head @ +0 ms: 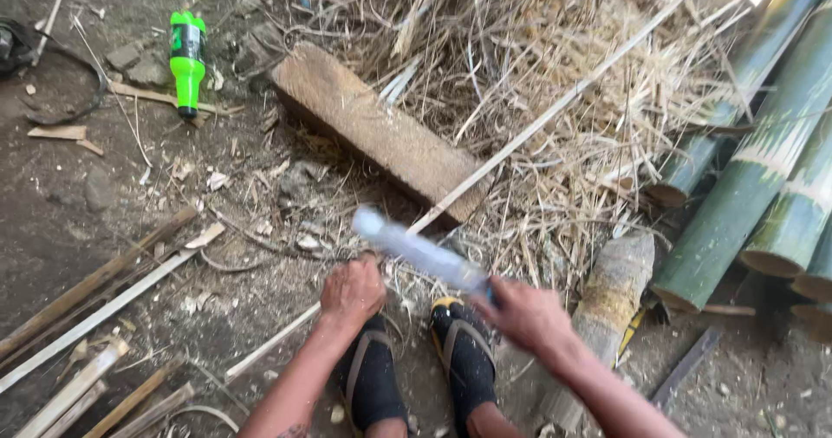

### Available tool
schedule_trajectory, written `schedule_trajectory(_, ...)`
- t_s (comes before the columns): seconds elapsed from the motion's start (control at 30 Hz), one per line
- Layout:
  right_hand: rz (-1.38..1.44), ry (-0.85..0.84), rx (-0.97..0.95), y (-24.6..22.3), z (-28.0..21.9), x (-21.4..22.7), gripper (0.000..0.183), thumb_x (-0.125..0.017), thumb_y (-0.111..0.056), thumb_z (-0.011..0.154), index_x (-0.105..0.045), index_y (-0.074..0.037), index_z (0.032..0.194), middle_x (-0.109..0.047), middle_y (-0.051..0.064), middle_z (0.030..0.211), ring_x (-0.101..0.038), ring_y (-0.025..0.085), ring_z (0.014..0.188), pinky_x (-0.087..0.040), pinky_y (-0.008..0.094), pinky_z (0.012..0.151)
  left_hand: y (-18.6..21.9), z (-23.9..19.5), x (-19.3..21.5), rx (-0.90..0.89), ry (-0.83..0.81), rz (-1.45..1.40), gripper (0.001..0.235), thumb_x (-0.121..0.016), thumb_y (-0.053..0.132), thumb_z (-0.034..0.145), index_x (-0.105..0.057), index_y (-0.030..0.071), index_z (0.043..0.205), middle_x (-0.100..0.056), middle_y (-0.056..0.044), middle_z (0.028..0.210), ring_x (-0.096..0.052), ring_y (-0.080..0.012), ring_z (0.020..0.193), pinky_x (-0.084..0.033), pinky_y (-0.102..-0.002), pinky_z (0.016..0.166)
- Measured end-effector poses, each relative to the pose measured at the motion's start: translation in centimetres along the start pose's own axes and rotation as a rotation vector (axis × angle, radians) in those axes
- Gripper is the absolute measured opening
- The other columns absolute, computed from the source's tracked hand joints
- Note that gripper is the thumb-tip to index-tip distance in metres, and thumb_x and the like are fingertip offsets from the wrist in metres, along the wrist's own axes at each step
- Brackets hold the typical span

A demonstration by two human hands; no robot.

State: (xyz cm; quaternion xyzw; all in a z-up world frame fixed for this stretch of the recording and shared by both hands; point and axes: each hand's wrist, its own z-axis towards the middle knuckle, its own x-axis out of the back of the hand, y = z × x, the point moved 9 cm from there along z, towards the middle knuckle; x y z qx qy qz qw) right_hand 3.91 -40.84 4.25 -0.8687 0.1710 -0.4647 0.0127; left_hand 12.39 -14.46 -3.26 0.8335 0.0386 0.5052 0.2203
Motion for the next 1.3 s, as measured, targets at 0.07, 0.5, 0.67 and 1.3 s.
schedule_trajectory(0.07,0.025,-0.081,-0.117,1.1,-0.6,-1.0,0.056,-0.037,-0.061,0.100,-0.062,-0.013,0.113,-0.076,0.011,0.084,-0.073,0.023,0.067,-0.062,0.040,0.059,-0.9,-1.1,-0.9,-0.004,0.007,0.034,0.025,-0.043,0.015,0.102,-0.062,0.001,0.095,-0.065,-0.015,0.062,-0.063,-0.0242,0.048,-0.056,-0.044,0.044)
schedule_trajectory(0.5,0.163,0.149,-0.329,7.6,2.3,6.1,0.055,-0.040,-0.056,0.105,-0.067,-0.009,0.119,-0.075,0.008,0.081,-0.065,0.018,0.058,-0.057,0.036,0.051,-10.6,-8.5,-0.2,0.105,-0.019,0.048,0.032,-0.041,0.017,0.100,-0.067,0.004,0.113,-0.055,-0.005,0.045,-0.049,-0.0139,0.030,-0.041,-0.032,0.023)
schedule_trajectory(0.67,0.062,-0.005,-0.027,2.9,1.4,2.2,0.057,-0.044,-0.055,0.098,-0.057,-0.016,0.137,-0.071,0.002,0.083,-0.064,0.012,0.050,-0.054,0.028,0.041,-12.2,-5.7,-4.7,0.169,-0.071,0.009,0.036,-0.043,0.026,0.107,-0.072,0.006,0.101,-0.056,-0.001,0.052,-0.045,-0.0088,0.035,-0.036,-0.027,0.030)
schedule_trajectory(1.3,0.017,0.004,0.179,-4.3,-0.7,0.8,0.055,-0.045,-0.058,0.100,-0.066,-0.008,0.109,-0.068,0.006,0.069,-0.063,0.017,0.050,-0.056,0.035,0.048,-4.1,-0.2,-3.6,0.187,-0.301,-0.320,0.032,-0.050,0.025,0.103,-0.072,0.003,0.098,-0.061,-0.003,0.062,-0.056,-0.0139,0.050,-0.046,-0.033,0.048)
